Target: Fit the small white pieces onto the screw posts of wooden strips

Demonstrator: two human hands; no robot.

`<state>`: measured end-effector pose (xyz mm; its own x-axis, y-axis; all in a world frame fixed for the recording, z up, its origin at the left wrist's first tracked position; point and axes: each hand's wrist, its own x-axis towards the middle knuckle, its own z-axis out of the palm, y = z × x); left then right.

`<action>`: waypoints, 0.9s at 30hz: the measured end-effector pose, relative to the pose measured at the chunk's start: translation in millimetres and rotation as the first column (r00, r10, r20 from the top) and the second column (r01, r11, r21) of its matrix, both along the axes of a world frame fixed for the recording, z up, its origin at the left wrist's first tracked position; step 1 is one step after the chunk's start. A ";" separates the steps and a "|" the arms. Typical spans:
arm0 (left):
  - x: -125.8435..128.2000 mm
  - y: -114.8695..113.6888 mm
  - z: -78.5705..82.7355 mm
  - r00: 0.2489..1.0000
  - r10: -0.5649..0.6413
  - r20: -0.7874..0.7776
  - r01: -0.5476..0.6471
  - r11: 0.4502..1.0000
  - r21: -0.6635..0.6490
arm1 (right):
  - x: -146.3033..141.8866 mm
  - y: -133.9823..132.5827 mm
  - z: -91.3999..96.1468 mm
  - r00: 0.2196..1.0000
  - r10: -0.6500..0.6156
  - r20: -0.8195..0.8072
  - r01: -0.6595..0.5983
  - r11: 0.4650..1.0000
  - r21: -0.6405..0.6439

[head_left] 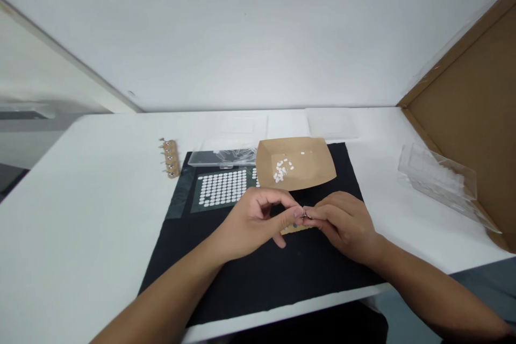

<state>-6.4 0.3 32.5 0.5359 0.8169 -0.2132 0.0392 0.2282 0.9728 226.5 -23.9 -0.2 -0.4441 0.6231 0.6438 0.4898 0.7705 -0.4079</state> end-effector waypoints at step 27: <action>0.5 -4.1 -3.9 0.989 -0.023 -0.146 0.058 0.968 0.245 | -9.4 -3.0 8.7 0.975 -0.067 -0.213 0.027 0.982 -0.187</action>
<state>-5.9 -3.8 28.7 0.5489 0.8319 -0.0820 0.1841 -0.0245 0.9826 217.1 -26.9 8.5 -0.2735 0.7557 0.5950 0.4080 0.6514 -0.6397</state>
